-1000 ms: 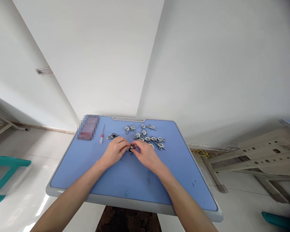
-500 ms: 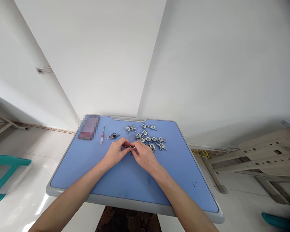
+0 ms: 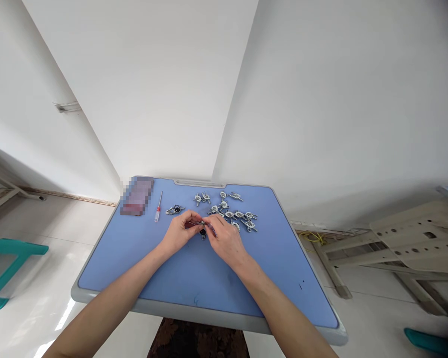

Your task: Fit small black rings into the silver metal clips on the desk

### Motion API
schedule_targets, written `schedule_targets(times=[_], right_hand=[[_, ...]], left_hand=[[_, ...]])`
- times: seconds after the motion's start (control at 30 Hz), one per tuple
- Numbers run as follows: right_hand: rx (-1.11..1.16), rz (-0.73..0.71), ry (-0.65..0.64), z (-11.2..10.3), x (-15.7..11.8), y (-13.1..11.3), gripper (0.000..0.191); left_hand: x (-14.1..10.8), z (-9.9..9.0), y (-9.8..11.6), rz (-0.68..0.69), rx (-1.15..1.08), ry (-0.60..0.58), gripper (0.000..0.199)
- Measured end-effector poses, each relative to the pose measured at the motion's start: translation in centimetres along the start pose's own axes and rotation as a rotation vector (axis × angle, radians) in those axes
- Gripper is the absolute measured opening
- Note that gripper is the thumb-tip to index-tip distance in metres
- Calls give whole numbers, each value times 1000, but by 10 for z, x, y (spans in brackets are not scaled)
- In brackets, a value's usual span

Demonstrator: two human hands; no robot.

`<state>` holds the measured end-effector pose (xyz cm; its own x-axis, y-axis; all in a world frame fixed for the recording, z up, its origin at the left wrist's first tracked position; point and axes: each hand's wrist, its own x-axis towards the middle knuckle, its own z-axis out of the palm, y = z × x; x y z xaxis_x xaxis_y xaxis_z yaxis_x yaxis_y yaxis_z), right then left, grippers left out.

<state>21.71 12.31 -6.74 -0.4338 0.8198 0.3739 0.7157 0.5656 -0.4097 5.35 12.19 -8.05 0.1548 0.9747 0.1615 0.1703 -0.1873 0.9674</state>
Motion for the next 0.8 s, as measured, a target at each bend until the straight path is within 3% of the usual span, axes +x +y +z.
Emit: schedule_targets(times=[0.13, 0.3, 0.63, 0.8], right_hand=[[90, -27, 44, -2, 1, 3, 25], [163, 30, 137, -1, 1, 1, 19], [392, 315, 198, -10, 7, -6, 12], [340, 247, 169, -5, 7, -6, 13]], left_hand=[[3, -1, -4, -64, -251, -43, 28], [4, -1, -4, -116, -366, -55, 35], [6, -12, 1, -237, -448, -73, 30], [5, -12, 4, -290, -540, -120, 32]])
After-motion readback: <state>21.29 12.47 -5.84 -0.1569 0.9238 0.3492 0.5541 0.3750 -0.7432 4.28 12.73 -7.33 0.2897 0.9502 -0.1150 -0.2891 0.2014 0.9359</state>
